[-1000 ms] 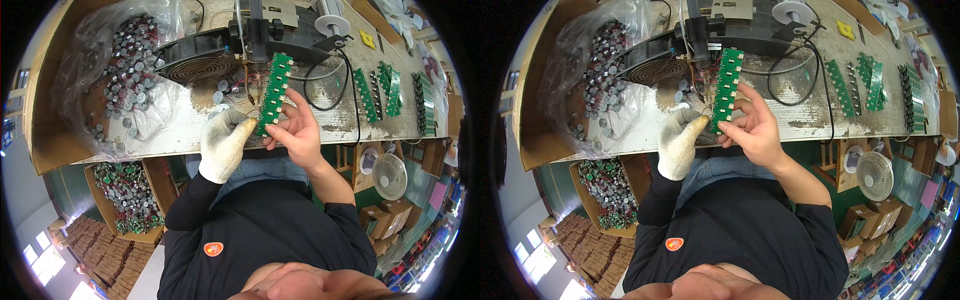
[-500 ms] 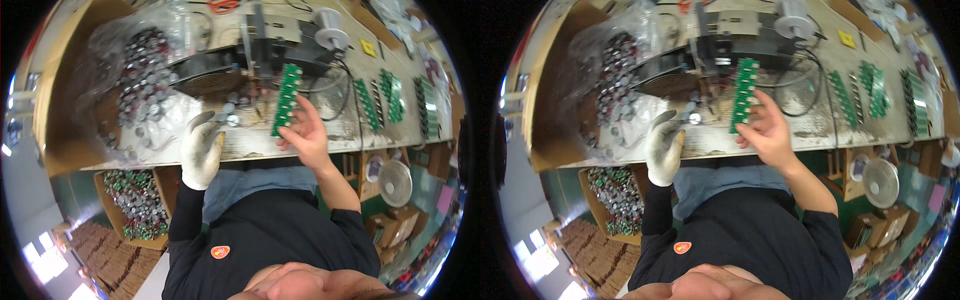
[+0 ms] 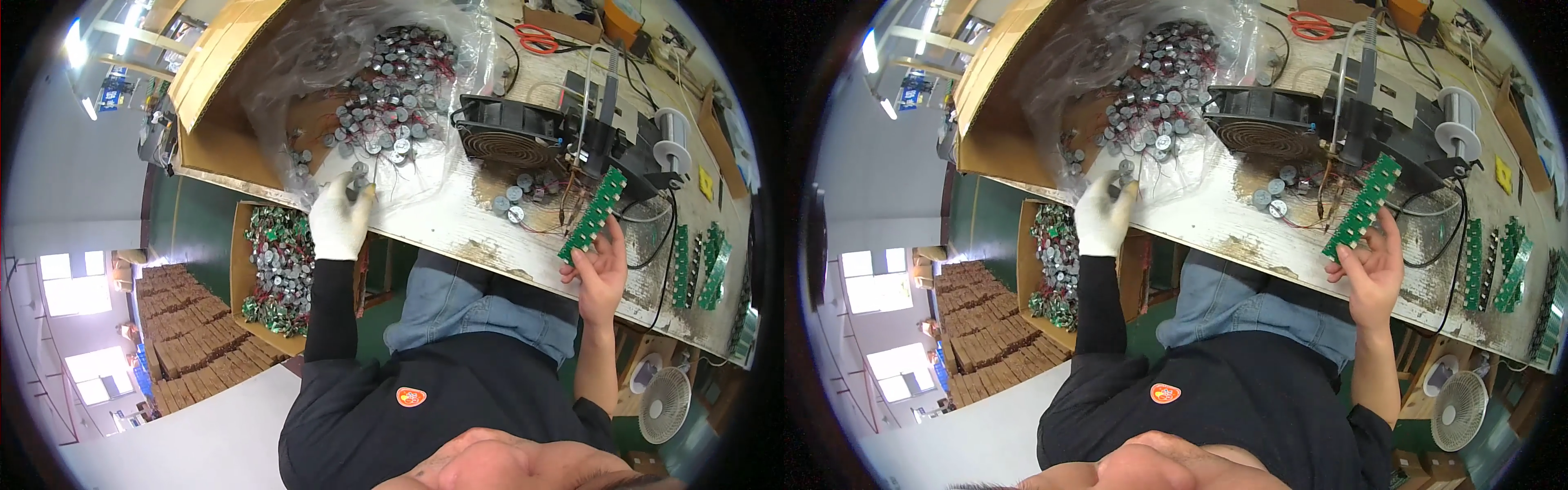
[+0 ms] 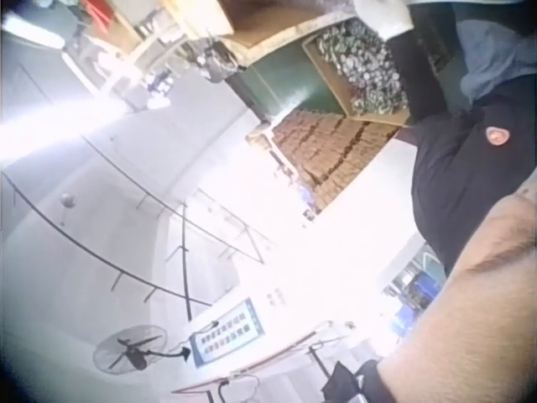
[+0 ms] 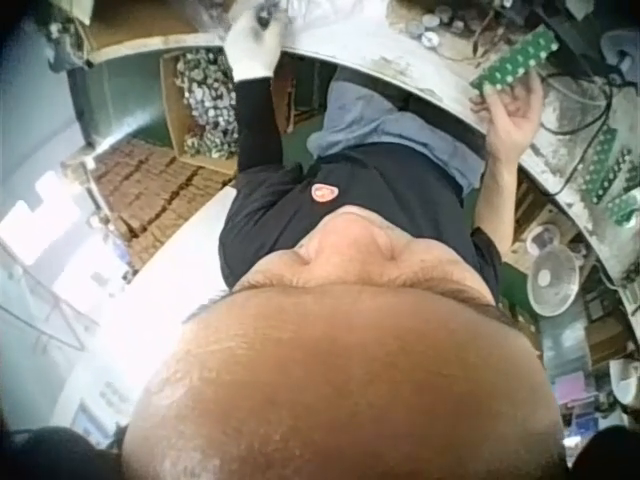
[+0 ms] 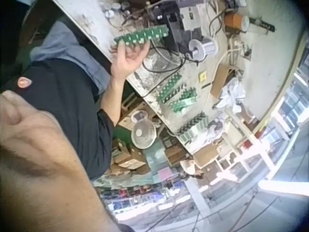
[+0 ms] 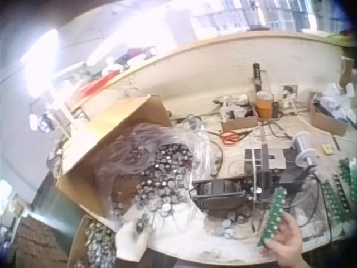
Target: The person picks up a motor from a bag, positions its wires against a circuit board, and solders them together using a soldering station before setting the board down.
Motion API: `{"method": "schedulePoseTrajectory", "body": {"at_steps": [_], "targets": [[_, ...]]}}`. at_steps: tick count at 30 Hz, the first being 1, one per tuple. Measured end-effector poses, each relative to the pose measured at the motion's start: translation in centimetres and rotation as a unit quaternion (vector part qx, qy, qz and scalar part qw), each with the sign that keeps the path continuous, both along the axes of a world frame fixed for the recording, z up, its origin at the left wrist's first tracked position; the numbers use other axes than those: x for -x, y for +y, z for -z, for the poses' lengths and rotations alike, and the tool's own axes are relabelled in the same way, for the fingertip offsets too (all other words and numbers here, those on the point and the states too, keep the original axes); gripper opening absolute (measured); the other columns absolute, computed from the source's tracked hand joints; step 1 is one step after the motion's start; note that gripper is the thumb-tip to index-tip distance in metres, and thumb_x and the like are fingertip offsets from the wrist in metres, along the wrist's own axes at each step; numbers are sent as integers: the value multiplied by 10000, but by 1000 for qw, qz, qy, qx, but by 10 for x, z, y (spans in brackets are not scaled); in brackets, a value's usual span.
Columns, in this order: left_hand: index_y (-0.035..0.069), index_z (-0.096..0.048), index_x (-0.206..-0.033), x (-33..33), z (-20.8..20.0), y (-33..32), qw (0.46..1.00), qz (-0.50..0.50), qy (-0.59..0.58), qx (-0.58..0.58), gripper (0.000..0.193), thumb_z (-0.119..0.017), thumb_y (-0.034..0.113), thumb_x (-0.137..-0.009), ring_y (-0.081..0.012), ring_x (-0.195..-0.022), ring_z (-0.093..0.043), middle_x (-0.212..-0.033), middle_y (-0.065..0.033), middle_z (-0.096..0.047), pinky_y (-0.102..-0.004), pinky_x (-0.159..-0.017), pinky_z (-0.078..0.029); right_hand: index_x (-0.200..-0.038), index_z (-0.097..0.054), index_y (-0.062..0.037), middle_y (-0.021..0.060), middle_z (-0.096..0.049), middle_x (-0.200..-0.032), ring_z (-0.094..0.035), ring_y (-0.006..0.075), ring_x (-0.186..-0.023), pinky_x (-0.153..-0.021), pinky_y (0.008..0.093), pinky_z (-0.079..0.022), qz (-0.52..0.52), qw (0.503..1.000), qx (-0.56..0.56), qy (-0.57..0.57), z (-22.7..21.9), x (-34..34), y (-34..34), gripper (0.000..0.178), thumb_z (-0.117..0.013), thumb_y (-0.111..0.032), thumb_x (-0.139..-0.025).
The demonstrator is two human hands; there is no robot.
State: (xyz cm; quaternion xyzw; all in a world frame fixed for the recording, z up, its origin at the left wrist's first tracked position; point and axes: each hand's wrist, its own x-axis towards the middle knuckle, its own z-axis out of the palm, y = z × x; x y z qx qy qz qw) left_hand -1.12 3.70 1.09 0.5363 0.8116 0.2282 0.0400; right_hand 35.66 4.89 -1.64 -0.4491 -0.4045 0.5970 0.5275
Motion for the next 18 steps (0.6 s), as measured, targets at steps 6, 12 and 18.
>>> {"method": "schedulePoseTrajectory", "body": {"at_steps": [6, 12, 18], "targets": [[41, -597, -895, -14, 10, 7, 997, 27, 71, 32, 286, -719, 272, -778, -325, -810, -625, -855, -157, -626, -411, -687, -487, -1437, -253, 7, 175, -575, -1102, -623, 162, -643, -517, 250, -525, 10, 1000, 0, 3, -1, 2, 0, 700, -588, 91, -829], [15, -595, -882, -41, 17, -8, 984, 68, -116, -118, 175, -716, 88, -780, -236, -693, -665, -733, -118, -651, -314, -630, -497, -1429, -270, 6, 179, -572, -1112, -630, 167, -642, -510, 250, -521, 6, 1000, -5, 13, 1, 2, -1, 692, -589, 101, -822], [-27, -549, -918, -54, 3, -8, 870, 17, -451, -199, 171, -692, 23, -838, -86, -633, -556, -827, -92, -645, -221, -582, -447, -1429, -263, 16, 179, -574, -1106, -633, 169, -643, -501, 243, -512, 6, 1000, -4, 3, -1, 1, 0, 689, -584, 106, -826]]}}
